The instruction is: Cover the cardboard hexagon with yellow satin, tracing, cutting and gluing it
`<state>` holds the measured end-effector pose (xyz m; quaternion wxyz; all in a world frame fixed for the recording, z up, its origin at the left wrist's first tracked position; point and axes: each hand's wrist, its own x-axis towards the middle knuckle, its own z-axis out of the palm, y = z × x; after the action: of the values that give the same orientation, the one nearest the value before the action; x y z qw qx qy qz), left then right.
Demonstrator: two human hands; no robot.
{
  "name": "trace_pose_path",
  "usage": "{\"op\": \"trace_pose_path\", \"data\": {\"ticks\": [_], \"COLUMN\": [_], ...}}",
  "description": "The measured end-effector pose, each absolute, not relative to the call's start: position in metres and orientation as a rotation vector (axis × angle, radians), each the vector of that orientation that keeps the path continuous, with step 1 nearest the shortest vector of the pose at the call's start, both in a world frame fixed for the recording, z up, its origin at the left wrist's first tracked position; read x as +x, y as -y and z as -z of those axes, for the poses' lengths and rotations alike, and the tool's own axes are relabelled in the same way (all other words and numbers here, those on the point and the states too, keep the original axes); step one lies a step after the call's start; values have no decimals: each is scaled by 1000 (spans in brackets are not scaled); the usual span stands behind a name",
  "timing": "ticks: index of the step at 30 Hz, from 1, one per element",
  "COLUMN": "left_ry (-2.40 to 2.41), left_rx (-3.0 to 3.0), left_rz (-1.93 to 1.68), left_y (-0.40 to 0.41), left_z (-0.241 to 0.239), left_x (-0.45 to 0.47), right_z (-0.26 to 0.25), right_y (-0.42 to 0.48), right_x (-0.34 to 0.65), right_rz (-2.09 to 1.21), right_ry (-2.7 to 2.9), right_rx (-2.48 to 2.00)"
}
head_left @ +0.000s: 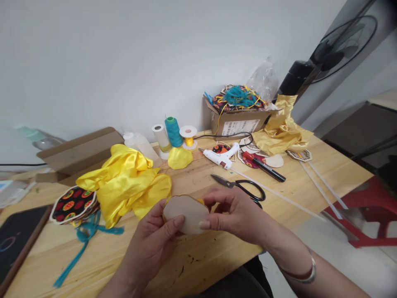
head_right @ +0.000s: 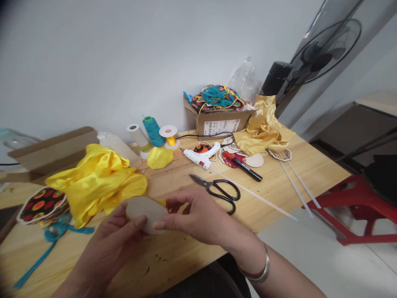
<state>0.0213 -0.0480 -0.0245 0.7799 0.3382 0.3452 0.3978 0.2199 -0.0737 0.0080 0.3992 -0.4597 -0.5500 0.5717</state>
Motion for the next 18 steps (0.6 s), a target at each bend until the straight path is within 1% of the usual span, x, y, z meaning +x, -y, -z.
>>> {"op": "trace_pose_path", "data": {"ticks": [10,15,18], "left_ry": [-778,-791,-782], "left_rx": [751,760,766], "left_rz": [-898,-881,-870], "left_y": [48,48,48], "left_z": [21,25,24], "left_x": [22,23,26], "right_z": [-7,-3,-1], "right_y": [82,81,80], "right_x": [211,210,211], "right_rz": [-1260,-1104,-1093], "right_ry": [1304,1357,1340], "right_rx": [-1256,-1301,-1342]}}
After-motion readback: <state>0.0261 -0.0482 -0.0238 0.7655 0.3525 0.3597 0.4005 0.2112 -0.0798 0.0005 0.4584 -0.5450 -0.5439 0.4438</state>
